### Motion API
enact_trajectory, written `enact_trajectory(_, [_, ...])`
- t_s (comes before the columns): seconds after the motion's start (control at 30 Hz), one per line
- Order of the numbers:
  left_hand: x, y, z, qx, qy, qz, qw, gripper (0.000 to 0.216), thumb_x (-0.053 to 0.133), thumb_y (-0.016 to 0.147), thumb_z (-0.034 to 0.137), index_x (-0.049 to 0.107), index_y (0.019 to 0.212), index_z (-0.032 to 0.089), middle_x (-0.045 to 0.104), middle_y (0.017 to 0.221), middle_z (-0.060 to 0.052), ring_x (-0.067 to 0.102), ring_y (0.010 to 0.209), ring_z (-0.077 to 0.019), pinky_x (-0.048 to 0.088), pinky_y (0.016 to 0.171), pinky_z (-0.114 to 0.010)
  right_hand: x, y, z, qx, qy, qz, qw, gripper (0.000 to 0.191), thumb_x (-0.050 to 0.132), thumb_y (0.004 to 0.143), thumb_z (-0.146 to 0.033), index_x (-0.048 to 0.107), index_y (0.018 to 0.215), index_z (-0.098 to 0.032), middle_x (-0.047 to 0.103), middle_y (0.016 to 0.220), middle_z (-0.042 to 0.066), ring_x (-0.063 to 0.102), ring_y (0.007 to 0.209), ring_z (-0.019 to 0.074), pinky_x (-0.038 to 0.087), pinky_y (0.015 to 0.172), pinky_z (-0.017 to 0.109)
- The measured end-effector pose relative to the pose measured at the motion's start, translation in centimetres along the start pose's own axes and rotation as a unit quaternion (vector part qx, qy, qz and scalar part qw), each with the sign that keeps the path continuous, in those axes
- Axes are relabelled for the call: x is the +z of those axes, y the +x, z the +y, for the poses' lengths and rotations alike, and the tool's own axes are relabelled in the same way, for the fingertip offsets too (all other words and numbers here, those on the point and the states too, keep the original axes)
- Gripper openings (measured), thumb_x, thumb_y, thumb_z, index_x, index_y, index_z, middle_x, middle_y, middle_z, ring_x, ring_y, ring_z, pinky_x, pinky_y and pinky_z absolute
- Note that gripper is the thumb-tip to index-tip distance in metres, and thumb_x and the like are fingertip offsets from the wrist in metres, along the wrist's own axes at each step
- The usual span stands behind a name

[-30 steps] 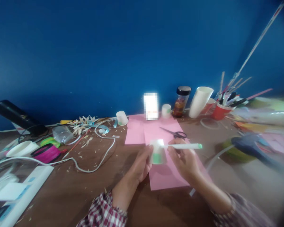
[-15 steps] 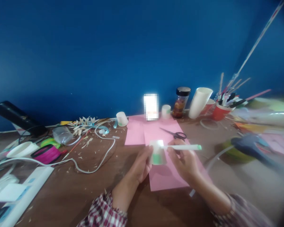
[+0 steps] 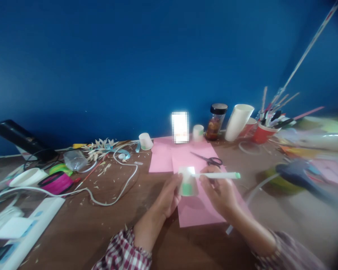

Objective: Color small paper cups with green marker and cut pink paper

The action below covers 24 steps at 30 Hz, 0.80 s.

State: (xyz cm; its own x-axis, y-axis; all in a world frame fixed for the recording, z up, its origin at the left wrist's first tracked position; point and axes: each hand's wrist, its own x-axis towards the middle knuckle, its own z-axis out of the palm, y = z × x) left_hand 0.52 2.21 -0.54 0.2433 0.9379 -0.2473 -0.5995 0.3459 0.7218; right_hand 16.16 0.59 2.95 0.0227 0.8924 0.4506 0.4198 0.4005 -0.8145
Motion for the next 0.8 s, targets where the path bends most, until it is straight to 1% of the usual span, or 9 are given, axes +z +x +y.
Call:
enact_trajectory(0.1, [-0.04, 0.05, -0.03, -0.001, 0.002, -0.003, 1.000, 0.025, 0.070, 0.075, 0.034, 0.068, 0.091, 0.015, 0.067, 0.095, -0.009, 0.060, 0.095, -0.0214, 0.043, 0.088, -0.033, 0.02, 0.00, -0.12, 0.003, 0.007, 0.004, 1.000, 0.011, 0.050, 0.087, -0.026, 0.054, 0.080, -0.018, 0.055, 0.068, 0.000, 0.052, 0.055, 0.0104, 0.041, 0.046, 0.020])
enact_trajectory(0.23, [0.01, 0.04, -0.08, -0.005, -0.007, 0.019, 1.000, 0.024, 0.072, 0.073, 0.033, 0.068, 0.089, 0.015, 0.067, 0.094, -0.009, 0.060, 0.094, -0.0206, 0.043, 0.090, -0.032, 0.11, -0.10, 0.11, 0.012, 0.023, 0.029, 0.999, 0.009, 0.052, 0.086, -0.024, 0.055, 0.081, -0.018, 0.056, 0.069, 0.000, 0.052, 0.055, 0.0101, 0.041, 0.047, 0.020])
enact_trajectory(0.3, [0.06, -0.01, -0.07, -0.009, -0.008, 0.020, 1.000, 0.024, 0.072, 0.073, 0.033, 0.068, 0.089, 0.015, 0.067, 0.094, -0.008, 0.060, 0.093, -0.0201, 0.043, 0.089, -0.031, 0.13, -0.14, 0.27, 0.013, 0.027, 0.037, 0.999, 0.008, 0.052, 0.086, -0.024, 0.055, 0.082, -0.018, 0.057, 0.070, 0.000, 0.052, 0.055, 0.0100, 0.041, 0.047, 0.020])
enact_trajectory(0.43, [0.10, -0.05, -0.02, -0.004, 0.002, 0.003, 1.000, 0.022, 0.070, 0.075, 0.033, 0.069, 0.088, 0.015, 0.067, 0.092, -0.008, 0.060, 0.088, -0.0194, 0.045, 0.084, -0.030, 0.07, -0.15, 0.31, 0.001, 0.018, 0.028, 0.999, 0.008, 0.052, 0.086, -0.024, 0.055, 0.081, -0.018, 0.055, 0.068, -0.001, 0.050, 0.053, 0.0091, 0.040, 0.046, 0.019])
enact_trajectory(0.57, [0.05, -0.07, -0.02, 0.003, 0.007, 0.004, 1.000, 0.019, 0.070, 0.075, 0.031, 0.069, 0.087, 0.016, 0.067, 0.086, -0.005, 0.060, 0.083, -0.0168, 0.044, 0.083, -0.029, 0.03, -0.12, 0.20, -0.010, 0.006, 0.028, 1.000, 0.008, 0.052, 0.086, -0.023, 0.055, 0.081, -0.018, 0.055, 0.068, -0.001, 0.049, 0.054, 0.0091, 0.039, 0.046, 0.019])
enact_trajectory(0.8, [0.15, -0.15, 0.00, 0.001, 0.003, -0.006, 1.000, 0.022, 0.070, 0.076, 0.032, 0.068, 0.089, 0.014, 0.067, 0.092, -0.008, 0.060, 0.090, -0.0192, 0.043, 0.088, -0.032, 0.10, -0.03, 0.30, -0.016, 0.006, 0.020, 1.000, 0.008, 0.051, 0.087, -0.023, 0.055, 0.082, -0.018, 0.056, 0.069, -0.001, 0.052, 0.055, 0.0093, 0.041, 0.048, 0.019])
